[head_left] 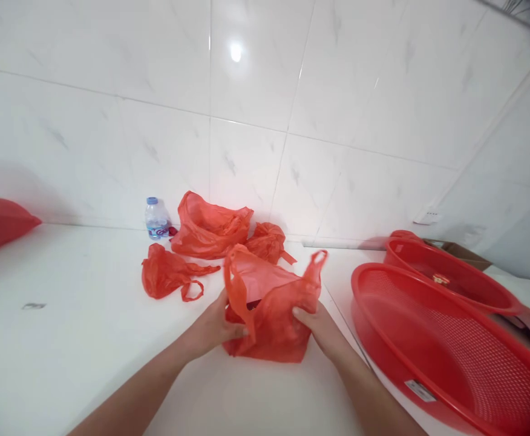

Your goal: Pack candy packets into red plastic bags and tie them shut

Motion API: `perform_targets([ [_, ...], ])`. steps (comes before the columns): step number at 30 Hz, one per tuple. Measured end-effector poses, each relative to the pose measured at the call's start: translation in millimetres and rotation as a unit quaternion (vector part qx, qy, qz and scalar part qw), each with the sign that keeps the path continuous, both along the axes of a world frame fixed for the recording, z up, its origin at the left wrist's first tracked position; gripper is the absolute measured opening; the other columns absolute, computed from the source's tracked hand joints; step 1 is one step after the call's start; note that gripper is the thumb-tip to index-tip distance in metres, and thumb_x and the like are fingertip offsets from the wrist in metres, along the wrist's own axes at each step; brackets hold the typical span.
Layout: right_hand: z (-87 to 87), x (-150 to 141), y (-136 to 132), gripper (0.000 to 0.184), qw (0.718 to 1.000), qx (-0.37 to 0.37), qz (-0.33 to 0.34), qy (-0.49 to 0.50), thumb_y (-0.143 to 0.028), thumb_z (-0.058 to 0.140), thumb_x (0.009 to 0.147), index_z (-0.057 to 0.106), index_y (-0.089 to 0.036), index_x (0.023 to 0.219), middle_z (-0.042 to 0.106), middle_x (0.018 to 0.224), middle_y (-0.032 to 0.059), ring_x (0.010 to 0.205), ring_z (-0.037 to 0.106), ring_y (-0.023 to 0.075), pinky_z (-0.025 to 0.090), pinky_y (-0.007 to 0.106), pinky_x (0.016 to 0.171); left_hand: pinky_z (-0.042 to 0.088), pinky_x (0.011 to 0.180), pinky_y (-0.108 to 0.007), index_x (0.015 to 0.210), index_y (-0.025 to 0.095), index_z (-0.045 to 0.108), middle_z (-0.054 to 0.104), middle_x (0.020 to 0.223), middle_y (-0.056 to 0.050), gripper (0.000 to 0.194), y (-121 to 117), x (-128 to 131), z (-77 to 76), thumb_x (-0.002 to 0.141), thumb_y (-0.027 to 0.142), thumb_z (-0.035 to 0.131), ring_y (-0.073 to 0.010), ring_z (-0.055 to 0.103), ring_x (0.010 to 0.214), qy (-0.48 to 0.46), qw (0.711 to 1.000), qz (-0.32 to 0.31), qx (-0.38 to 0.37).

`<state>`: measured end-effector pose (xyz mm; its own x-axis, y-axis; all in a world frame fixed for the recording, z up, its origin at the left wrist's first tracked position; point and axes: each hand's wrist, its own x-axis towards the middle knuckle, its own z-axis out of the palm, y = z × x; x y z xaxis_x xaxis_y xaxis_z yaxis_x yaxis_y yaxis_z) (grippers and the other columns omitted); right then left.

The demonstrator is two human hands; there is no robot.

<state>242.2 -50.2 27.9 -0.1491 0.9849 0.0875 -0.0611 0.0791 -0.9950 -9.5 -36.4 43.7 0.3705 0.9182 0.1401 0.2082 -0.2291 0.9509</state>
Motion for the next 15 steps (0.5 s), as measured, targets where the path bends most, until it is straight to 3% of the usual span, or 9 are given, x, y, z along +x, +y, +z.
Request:
perform_targets([
  [3,10.5,-2,7,0.031,0.997,-0.039,0.017,0.064,-0.043,0.066,0.076,0.065,-0.017,0.093,0.07,0.09,0.0073,0.083,0.066,0.0228,0.049,0.04,0.084,0.055,0.076,-0.038,0.092,0.023,0.065,0.071,0.093,-0.003,0.023,4,2,12.0,0.076,0.039,0.059,-0.0271,0.065,0.093,-0.017,0.999,0.017,-0.036],
  [7,13.6,-2,25,0.031,0.978,-0.068,-0.001,0.197,-0.04,0.068,0.076,0.065,-0.021,0.1,0.07,0.101,0.0053,0.092,0.065,0.0217,0.049,0.037,0.089,0.056,0.072,-0.038,0.091,0.023,0.063,0.071,0.098,-0.005,0.029,14,-8,12.2,0.082,0.047,0.05,-0.0272,0.065,0.096,-0.121,0.983,0.083,-0.109],
  [11,-13.2,-7,57,0.028,0.955,-0.082,-0.066,0.276,-0.036,0.069,0.075,0.065,-0.019,0.097,0.071,0.098,0.0049,0.09,0.066,0.0208,0.051,0.035,0.085,0.056,0.073,-0.038,0.101,0.02,0.058,0.07,0.103,-0.01,0.033,26,-12,-12.1,0.084,0.047,0.048,-0.026,0.066,0.095,-0.194,0.954,0.137,-0.181],
  [15,-42.6,-9,87,0.022,0.924,-0.113,-0.101,0.351,-0.03,0.07,0.073,0.066,-0.018,0.09,0.072,0.09,0.0043,0.083,0.067,0.0196,0.052,0.032,0.08,0.055,0.08,-0.039,0.106,0.017,0.058,0.069,0.106,-0.013,0.035,33,-18,-22.0,0.079,0.038,0.06,-0.0266,0.067,0.095,-0.242,0.924,0.118,-0.271],
])
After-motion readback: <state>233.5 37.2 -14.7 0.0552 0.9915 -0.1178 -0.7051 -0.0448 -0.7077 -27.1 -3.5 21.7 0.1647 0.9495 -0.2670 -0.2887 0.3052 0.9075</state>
